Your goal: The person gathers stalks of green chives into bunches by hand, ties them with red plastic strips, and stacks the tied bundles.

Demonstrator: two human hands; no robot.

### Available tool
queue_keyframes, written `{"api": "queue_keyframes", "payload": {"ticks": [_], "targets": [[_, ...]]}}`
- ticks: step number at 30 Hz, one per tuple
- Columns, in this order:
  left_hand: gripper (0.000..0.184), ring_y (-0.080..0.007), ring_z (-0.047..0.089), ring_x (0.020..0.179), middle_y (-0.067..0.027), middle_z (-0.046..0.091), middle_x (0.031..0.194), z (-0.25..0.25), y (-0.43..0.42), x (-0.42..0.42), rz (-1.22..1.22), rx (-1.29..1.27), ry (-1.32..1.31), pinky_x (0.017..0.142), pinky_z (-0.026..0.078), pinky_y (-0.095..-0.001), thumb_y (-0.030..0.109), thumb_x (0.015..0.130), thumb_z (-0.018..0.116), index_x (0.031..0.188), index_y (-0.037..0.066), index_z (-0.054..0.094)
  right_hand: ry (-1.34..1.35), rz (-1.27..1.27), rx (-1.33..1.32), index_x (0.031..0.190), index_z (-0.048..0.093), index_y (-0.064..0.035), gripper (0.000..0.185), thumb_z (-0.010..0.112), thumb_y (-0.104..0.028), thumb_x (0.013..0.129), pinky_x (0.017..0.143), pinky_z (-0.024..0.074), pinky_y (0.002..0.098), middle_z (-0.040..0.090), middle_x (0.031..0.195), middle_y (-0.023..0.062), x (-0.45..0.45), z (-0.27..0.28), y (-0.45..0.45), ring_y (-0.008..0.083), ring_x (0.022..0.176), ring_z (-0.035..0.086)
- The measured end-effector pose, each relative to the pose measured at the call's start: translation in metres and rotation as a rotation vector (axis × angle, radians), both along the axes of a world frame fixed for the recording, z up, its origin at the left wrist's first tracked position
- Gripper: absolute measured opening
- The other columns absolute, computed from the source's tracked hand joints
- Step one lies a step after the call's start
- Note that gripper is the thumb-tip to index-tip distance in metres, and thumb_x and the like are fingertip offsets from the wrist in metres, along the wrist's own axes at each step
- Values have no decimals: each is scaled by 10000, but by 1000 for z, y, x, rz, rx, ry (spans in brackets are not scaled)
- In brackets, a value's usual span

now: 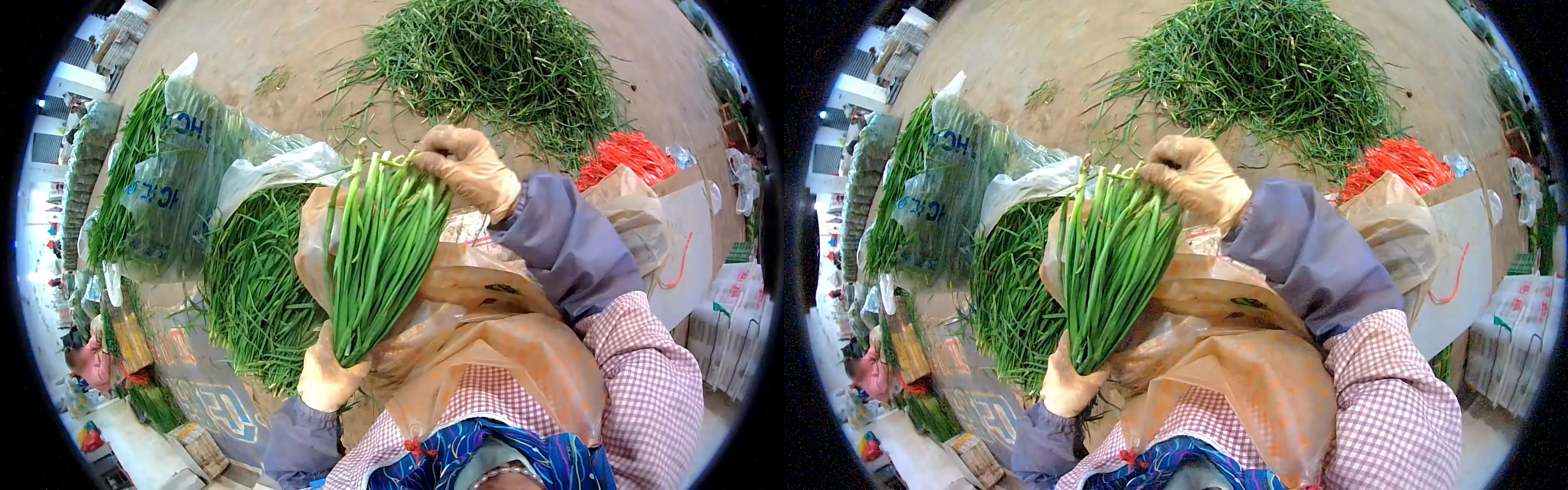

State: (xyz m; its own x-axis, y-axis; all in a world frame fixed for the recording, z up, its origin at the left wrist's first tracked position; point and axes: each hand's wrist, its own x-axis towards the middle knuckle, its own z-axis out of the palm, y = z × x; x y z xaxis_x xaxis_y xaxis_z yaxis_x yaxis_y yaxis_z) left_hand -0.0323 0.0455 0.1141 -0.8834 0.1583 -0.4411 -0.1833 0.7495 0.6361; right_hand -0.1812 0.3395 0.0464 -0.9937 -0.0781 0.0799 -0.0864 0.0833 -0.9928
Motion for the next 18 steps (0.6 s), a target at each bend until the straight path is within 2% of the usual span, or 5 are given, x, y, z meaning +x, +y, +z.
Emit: {"api": "queue_keyframes", "payload": {"ticks": [2, 5, 9, 12, 18], "targets": [[587, -361, 672, 912, -244, 671, 990, 2, -1, 0, 4, 12, -25, 776, 533, -378, 115, 698, 740, 1201, -63, 497, 169, -180, -222, 830, 664, -48, 101, 711, -136, 844, 648, 502, 300, 631, 776, 5, -21, -20, 24, 121, 691, 575], [570, -368, 669, 910, -237, 674, 979, -11, -13, 6, -27, 11, 41, 772, 534, -389, 112, 705, 733, 1199, -48, 499, -43, -764, 265, 905, 657, -34, 138, 686, -163, 865, 632, 503, 288, 635, 744, 21, -58, -5, 110, 131, 628, 546], [543, -379, 664, 910, -228, 676, 975, -6, -10, 0, -67, 92, 27, 767, 534, -397, 114, 717, 723, 1194, -22, 502, 233, -349, 446, 1250, 565, -58, 470, 703, -269, 854, 1024, 425, 362, 598, 1246, 148, -42, 11, 88, 264, 1201, 540], [533, -389, 659, 906, -232, 674, 972, -10, -10, -2, -83, 89, 30, 761, 534, -405, 117, 723, 719, 1192, -10, 500, -121, 345, 594, 1286, 521, -4, 604, 636, -430, 874, 1001, 459, 403, 561, 1257, 217, -13, 65, 18, 324, 1189, 530], [547, -401, 652, 898, -247, 666, 961, -5, -9, 2, -68, 15, -3, 755, 533, -415, 122, 714, 724, 1193, -10, 495, 243, 180, 502, 956, 683, -1, 151, 673, -111, 852, 741, 550, 339, 683, 880, 125, -11, 8, -16, 214, 821, 663]]}}
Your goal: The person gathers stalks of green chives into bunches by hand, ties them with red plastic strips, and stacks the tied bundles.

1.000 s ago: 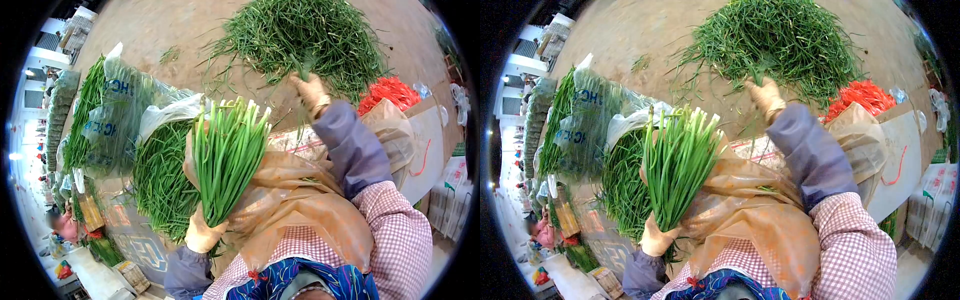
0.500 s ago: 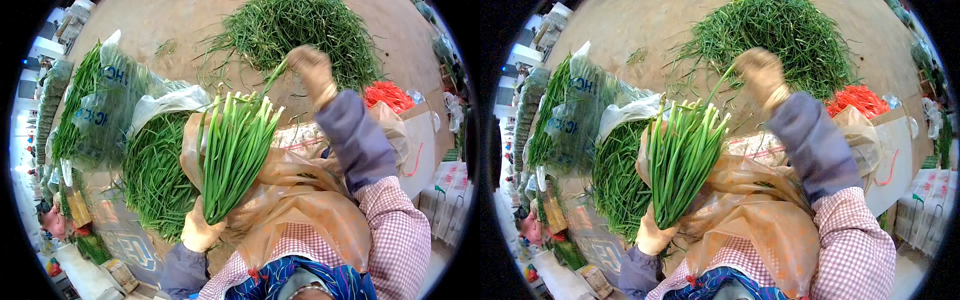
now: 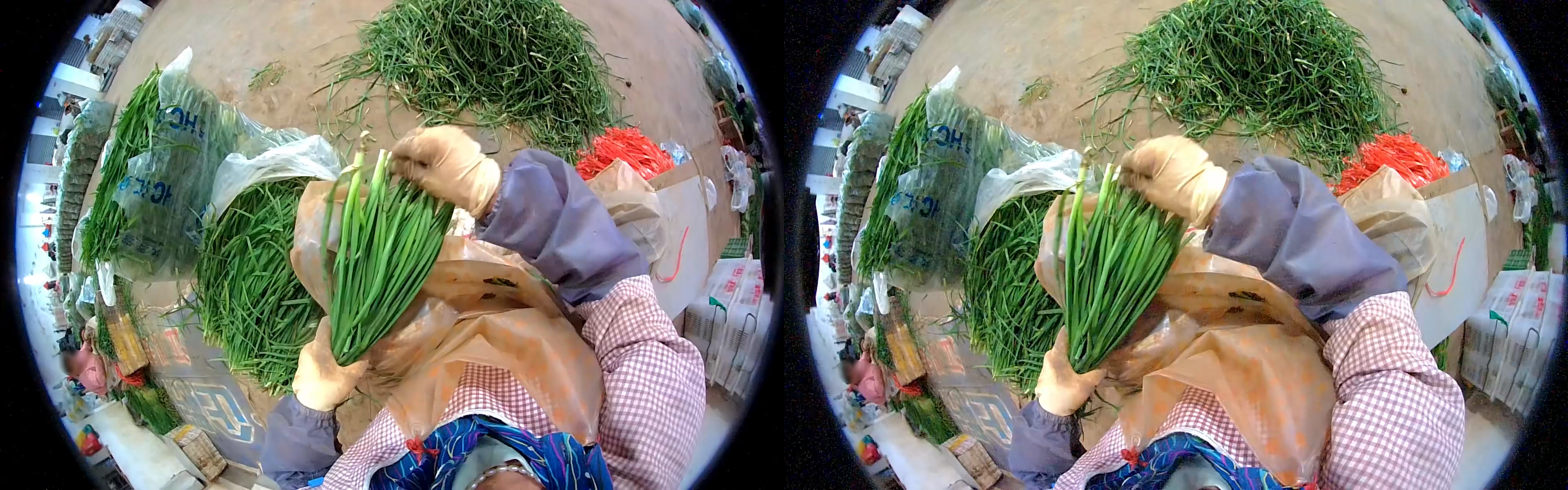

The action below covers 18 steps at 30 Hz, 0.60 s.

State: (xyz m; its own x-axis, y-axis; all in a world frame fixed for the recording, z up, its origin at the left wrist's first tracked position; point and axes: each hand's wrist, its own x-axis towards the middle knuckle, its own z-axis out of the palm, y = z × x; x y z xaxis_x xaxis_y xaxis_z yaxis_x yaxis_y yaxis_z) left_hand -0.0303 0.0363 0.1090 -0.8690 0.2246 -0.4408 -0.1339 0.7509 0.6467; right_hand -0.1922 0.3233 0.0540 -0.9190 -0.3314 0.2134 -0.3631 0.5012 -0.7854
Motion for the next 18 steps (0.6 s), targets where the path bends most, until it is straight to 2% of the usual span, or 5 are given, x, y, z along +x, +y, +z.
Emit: {"api": "queue_keyframes", "payload": {"ticks": [4, 8, 12, 15, 18], "targets": [[577, -403, 653, 889, -249, 666, 956, -4, -3, 0, -17, 17, 24, 751, 533, -417, 118, 705, 725, 1211, -21, 487, 340, -332, -318, 941, 692, -48, 84, 675, -82, 866, 608, 550, 281, 688, 848, 70, -36, -40, 53, 165, 716, 637], [606, -406, 653, 872, -246, 667, 958, -4, -4, 0, -55, -18, 38, 741, 532, -421, 114, 696, 724, 1229, -32, 477, -201, -862, -364, 953, 643, 13, 283, 632, -266, 908, 564, 465, 305, 634, 774, 54, -61, -55, 154, 148, 648, 581], [611, -407, 652, 872, -244, 665, 969, -2, -2, -2, -60, -12, 27, 734, 531, -425, 117, 694, 724, 1231, -30, 473, -514, -625, -439, 1170, 567, -7, 407, 636, -307, 904, 576, 499, 306, 670, 996, 117, -22, -41, 111, 185, 696, 624], [603, -406, 651, 879, -245, 663, 973, 0, 2, -6, -69, -15, 21, 738, 530, -427, 115, 694, 722, 1225, -29, 475, -860, 41, -882, 1404, 355, -68, 650, 606, -414, 915, 636, 540, 280, 639, 1129, 102, -1, -44, 77, 154, 755, 650], [584, -406, 651, 886, -244, 663, 972, 4, 5, -8, -66, -27, -4, 742, 529, -426, 110, 697, 718, 1215, -18, 480, -835, 39, -456, 1197, 578, -43, 407, 668, -300, 895, 695, 539, 276, 671, 905, 28, 7, -21, 40, 96, 769, 619]]}}
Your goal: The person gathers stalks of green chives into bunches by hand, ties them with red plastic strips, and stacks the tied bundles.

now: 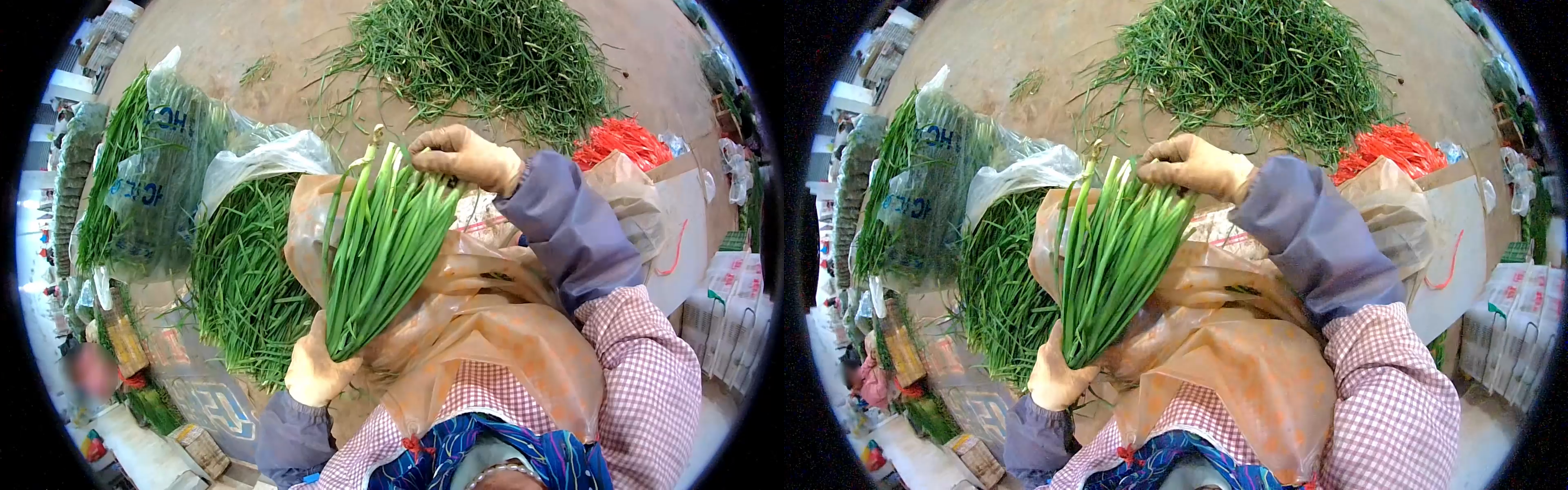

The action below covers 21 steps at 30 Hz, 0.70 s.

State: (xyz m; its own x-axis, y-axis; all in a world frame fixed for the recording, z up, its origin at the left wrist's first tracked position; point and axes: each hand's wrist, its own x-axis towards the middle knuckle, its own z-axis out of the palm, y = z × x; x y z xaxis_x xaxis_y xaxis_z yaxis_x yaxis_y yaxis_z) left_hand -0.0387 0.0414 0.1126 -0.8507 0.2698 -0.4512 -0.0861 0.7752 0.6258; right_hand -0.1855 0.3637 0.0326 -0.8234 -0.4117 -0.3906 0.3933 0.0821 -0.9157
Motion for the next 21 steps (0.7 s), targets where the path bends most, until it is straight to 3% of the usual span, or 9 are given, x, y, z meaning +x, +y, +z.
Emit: {"api": "queue_keyframes", "payload": {"ticks": [3, 6, 8, 10, 12, 14, 15, 18, 21], "targets": [[570, -406, 650, 891, -241, 663, 970, -1, -1, -3, -5, 28, -5, 744, 529, -423, 109, 700, 713, 1209, -4, 484, 291, -96, 73, 972, 679, -52, 202, 666, -240, 900, 705, 530, 262, 664, 829, 10, -7, -12, 4, 93, 750, 606], [564, -404, 652, 887, -235, 667, 955, -2, -2, -1, -16, 33, -12, 743, 529, -422, 113, 702, 710, 1210, 8, 487, 355, -677, 137, 964, 688, -85, 168, 654, -238, 903, 487, 462, 238, 646, 772, 0, -32, -18, 37, 87, 573, 523], [565, -402, 653, 882, -230, 671, 943, -1, -1, -2, 1, 34, -16, 741, 529, -422, 117, 701, 710, 1210, 10, 488, 265, -704, 208, 942, 697, -71, 139, 688, -196, 883, 603, 478, 238, 671, 777, -2, -34, -5, 63, 76, 672, 572], [565, -403, 653, 873, -227, 672, 930, 1, 1, -3, 3, 7, -20, 737, 530, -424, 122, 702, 713, 1208, 11, 487, 474, -536, 89, 951, 704, -77, 93, 684, -121, 871, 602, 484, 253, 660, 792, 18, -5, 26, 32, 98, 727, 592], [571, -405, 652, 869, -225, 673, 925, 0, 2, -7, -14, -7, -15, 737, 529, -428, 123, 697, 717, 1206, 11, 484, 687, -123, 123, 1016, 699, -109, 177, 665, -218, 881, 671, 521, 322, 657, 890, 54, 8, 32, 14, 160, 782, 610], [582, -407, 649, 871, -225, 672, 928, -3, 1, -6, -34, -9, -7, 739, 527, -435, 119, 688, 721, 1206, 10, 479, 910, 203, 702, 1070, 693, -102, 307, 690, -309, 844, 857, 481, 422, 637, 1009, 107, 11, 43, -5, 263, 958, 605], [588, -410, 647, 872, -226, 671, 930, -2, 0, -4, -40, -18, -2, 742, 525, -438, 116, 684, 721, 1208, 11, 476, 834, 294, 666, 1095, 681, -90, 390, 691, -373, 826, 917, 437, 440, 625, 1056, 140, 7, 37, -13, 323, 1003, 582], [605, -417, 642, 874, -229, 667, 933, -2, -1, -2, -47, -32, 13, 749, 521, -447, 109, 670, 724, 1211, 12, 470, 997, 158, 414, 1016, 699, -91, 324, 674, -347, 818, 844, 478, 426, 665, 998, 151, 7, 16, -38, 349, 953, 623], [606, -421, 639, 864, -231, 664, 923, -4, -2, 1, -33, -27, 10, 744, 518, -452, 113, 665, 728, 1205, 12, 472, 321, 43, 146, 1039, 697, -90, 233, 682, -210, 840, 759, 514, 344, 695, 859, 99, 9, 11, -42, 221, 817, 660]]}}
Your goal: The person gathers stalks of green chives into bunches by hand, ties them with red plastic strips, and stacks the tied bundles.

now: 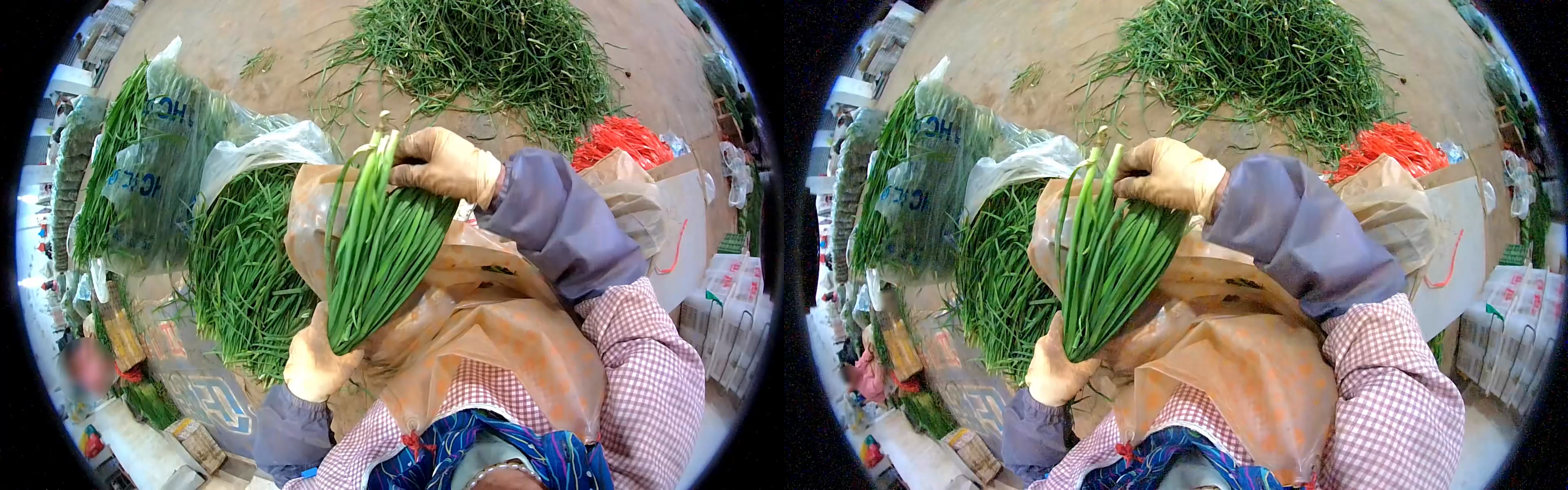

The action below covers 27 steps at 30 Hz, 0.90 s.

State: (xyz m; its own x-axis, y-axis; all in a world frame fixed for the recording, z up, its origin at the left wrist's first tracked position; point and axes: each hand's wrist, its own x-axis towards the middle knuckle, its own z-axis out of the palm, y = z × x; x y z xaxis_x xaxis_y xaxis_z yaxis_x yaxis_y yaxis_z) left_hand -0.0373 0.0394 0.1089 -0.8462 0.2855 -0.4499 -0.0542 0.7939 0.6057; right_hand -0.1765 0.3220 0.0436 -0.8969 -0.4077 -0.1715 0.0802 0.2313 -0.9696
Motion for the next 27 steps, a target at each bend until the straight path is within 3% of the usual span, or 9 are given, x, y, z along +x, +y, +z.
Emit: {"api": "queue_keyframes", "payload": {"ticks": [2, 5, 10, 15, 17, 21, 23, 24, 27], "targets": [[591, -420, 639, 848, -230, 664, 902, 2, 2, -2, -20, -7, 10, 731, 517, -455, 127, 671, 730, 1194, 14, 479, -228, -17, 61, 1132, 653, -46, 284, 681, -185, 887, 815, 503, 277, 684, 1007, 26, -5, 6, -1, 108, 888, 602], [568, -377, 665, 889, -219, 682, 949, 3, 5, -5, -43, -112, 4, 755, 532, -402, 136, 687, 743, 1174, -40, 508, -201, 18, 128, 1148, 652, -58, 291, 687, -171, 882, 824, 497, 272, 681, 1016, 36, 2, 10, 3, 106, 903, 596], [557, -387, 659, 871, -227, 675, 930, 10, 12, -4, -52, -164, 13, 734, 529, -413, 134, 689, 736, 1176, -12, 509, -195, -238, -409, 1049, 687, -48, 202, 697, -139, 869, 794, 485, 260, 675, 945, 11, 14, -15, 7, 92, 850, 587], [565, -396, 658, 831, -222, 673, 876, 11, 15, 2, -79, -202, 67, 713, 527, -423, 150, 690, 751, 1180, 3, 513, -69, -974, -472, 1035, 670, -57, 185, 631, -199, 922, 428, 380, 218, 591, 714, -10, -15, -41, 80, 55, 547, 486], [554, -399, 655, 814, -216, 673, 870, 11, 15, 2, -92, -212, 85, 696, 525, -433, 147, 689, 753, 1170, 10, 516, 74, -902, -463, 1077, 652, -57, 198, 612, -182, 930, 401, 353, 205, 588, 724, -3, -11, -17, 108, 48, 533, 474], [530, -402, 652, 797, -211, 673, 871, 13, 24, 0, -131, -277, 92, 671, 521, -445, 141, 687, 754, 1152, 24, 526, 463, -232, 68, 1058, 666, -68, 242, 659, -234, 882, 653, 507, 318, 622, 819, 5, 19, 48, 63, 145, 695, 582], [555, -400, 651, 786, -208, 670, 868, 13, 27, 1, -146, -291, 123, 666, 519, -448, 122, 670, 751, 1164, 35, 513, 834, 72, 715, 980, 668, -71, 237, 672, -271, 853, 868, 455, 439, 622, 811, 39, 22, 42, 49, 257, 784, 613], [588, -398, 650, 774, -206, 667, 860, 9, 26, 4, -149, -274, 153, 665, 518, -449, 105, 652, 749, 1180, 42, 498, 634, 172, 635, 894, 648, -81, 182, 657, -254, 841, 936, 383, 503, 606, 796, 81, 21, 42, 42, 331, 814, 605], [646, -405, 648, 779, -211, 664, 867, 6, 22, 11, -112, -211, 162, 677, 520, -452, 87, 635, 743, 1216, 52, 463, 665, -30, 442, 841, 608, -78, 102, 675, -150, 816, 723, 508, 401, 590, 757, 98, 35, 17, 34, 326, 744, 614]]}}
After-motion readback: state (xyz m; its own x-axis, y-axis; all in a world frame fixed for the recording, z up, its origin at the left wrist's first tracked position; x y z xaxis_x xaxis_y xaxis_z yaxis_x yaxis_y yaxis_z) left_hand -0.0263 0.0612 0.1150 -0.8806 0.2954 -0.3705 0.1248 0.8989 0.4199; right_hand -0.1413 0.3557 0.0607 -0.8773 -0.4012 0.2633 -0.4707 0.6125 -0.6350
